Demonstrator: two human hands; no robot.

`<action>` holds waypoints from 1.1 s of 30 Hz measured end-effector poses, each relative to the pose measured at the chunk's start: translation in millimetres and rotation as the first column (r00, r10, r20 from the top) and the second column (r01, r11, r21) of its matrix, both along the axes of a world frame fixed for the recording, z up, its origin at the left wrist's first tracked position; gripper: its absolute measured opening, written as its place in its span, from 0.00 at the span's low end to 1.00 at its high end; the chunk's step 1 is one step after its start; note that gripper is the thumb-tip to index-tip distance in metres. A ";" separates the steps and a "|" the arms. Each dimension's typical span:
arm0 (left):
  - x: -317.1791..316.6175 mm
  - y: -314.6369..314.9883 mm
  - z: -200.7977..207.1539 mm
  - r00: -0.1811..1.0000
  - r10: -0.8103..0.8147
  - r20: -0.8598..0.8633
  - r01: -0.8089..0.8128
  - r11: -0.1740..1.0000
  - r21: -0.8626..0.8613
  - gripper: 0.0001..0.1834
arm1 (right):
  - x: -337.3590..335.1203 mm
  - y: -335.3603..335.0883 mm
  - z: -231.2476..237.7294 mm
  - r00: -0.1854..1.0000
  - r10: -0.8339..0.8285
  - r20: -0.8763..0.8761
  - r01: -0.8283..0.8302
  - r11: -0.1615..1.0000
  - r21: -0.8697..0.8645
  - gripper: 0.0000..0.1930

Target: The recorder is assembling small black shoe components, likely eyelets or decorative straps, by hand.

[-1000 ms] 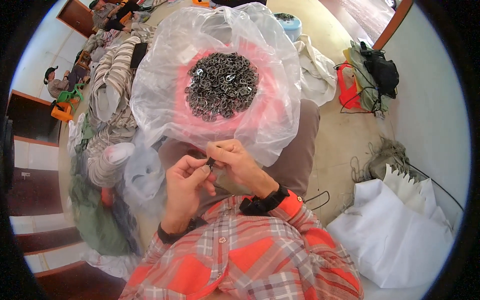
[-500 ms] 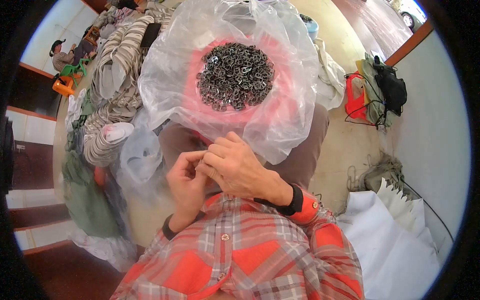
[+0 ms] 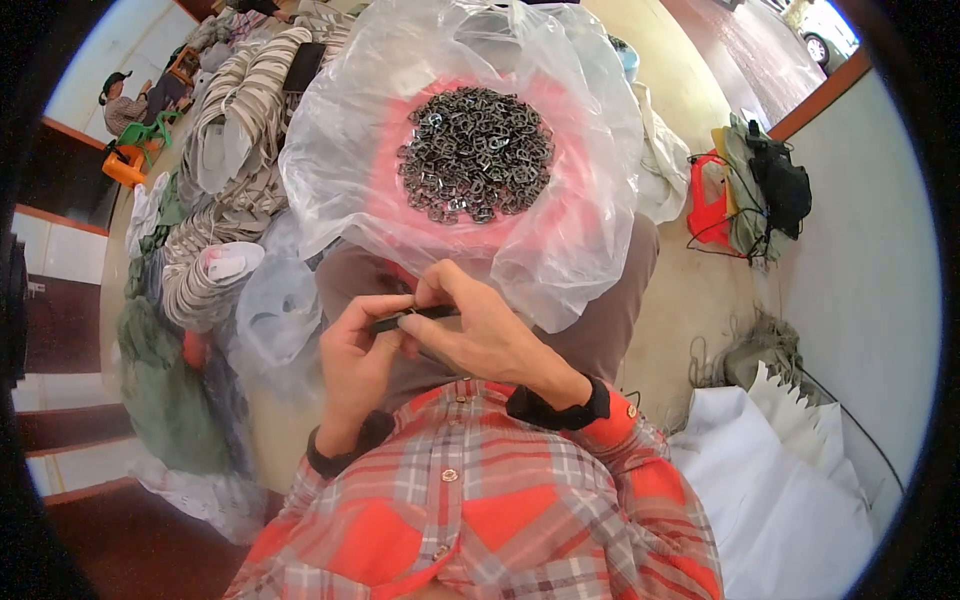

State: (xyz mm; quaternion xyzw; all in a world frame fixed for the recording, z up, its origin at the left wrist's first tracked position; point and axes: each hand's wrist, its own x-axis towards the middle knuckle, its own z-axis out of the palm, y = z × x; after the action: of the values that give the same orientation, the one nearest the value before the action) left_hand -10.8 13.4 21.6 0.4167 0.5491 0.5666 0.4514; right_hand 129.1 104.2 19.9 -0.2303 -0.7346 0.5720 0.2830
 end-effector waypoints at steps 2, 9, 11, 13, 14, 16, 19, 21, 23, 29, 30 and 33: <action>-2.1 1.7 1.5 1.000 -0.024 0.007 0.024 0.999 0.044 0.12 | 1.2 -3.5 -2.1 0.981 0.023 -0.191 -0.115 0.864 -0.490 0.10; -7.5 5.0 4.1 0.950 -0.066 0.306 0.093 0.993 -0.073 0.13 | -2.0 -7.0 2.9 0.961 0.011 -0.275 -0.133 0.894 -0.427 0.11; -8.7 4.5 0.5 0.950 -0.080 0.303 0.103 0.993 -0.059 0.13 | -1.7 -4.5 1.7 0.986 0.073 -0.147 -0.094 0.985 -0.144 0.11; -8.5 4.4 -1.2 0.943 -0.066 0.326 0.088 0.995 -0.054 0.13 | 0.4 -5.8 12.4 0.987 0.047 -0.157 -0.105 0.917 -0.385 0.09; -7.0 5.0 -0.3 0.942 -0.065 0.329 0.087 0.995 -0.052 0.13 | 1.5 -6.2 15.9 0.987 0.017 -0.161 -0.112 0.790 -0.603 0.09; -1.0 6.4 3.1 0.956 -0.021 0.291 0.043 0.997 -0.070 0.12 | 4.3 -2.9 14.1 0.986 0.013 -0.165 -0.112 0.784 -0.611 0.09; 5.2 5.3 -1.3 0.989 -0.002 0.149 0.009 0.999 -0.051 0.11 | 9.2 3.6 0.4 0.991 0.027 -0.133 -0.105 0.776 -0.622 0.10; 10.9 4.7 -3.4 0.996 0.009 0.084 -0.007 1.000 -0.023 0.11 | 11.5 5.2 -3.3 0.995 0.041 -0.095 -0.092 0.773 -0.628 0.11; 13.5 6.0 -6.8 1.000 0.020 0.021 -0.020 1.000 0.005 0.11 | 12.1 5.4 -3.7 0.994 -0.007 -0.109 -0.069 0.731 -0.679 0.09; 12.4 9.4 -11.4 1.000 -0.003 -0.012 0.003 1.000 0.016 0.11 | 15.8 8.1 -6.1 0.981 -0.086 -0.171 -0.046 0.764 -0.643 0.09; 12.5 9.8 -11.9 1.000 -0.010 -0.013 0.010 1.000 0.024 0.11 | 16.3 8.1 -6.1 0.982 -0.086 -0.170 -0.044 0.764 -0.644 0.09; 12.7 10.4 -12.6 0.999 -0.020 -0.028 0.021 0.999 0.043 0.11 | 17.6 7.8 -6.6 0.987 -0.090 -0.133 -0.011 0.791 -0.612 0.10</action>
State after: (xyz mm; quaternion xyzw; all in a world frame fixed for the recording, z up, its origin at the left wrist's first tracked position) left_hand 2.0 23.8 8.9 0.4397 0.5387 0.5678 0.4405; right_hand 146.7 112.0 13.2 -0.2795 -0.4812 0.7885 0.2619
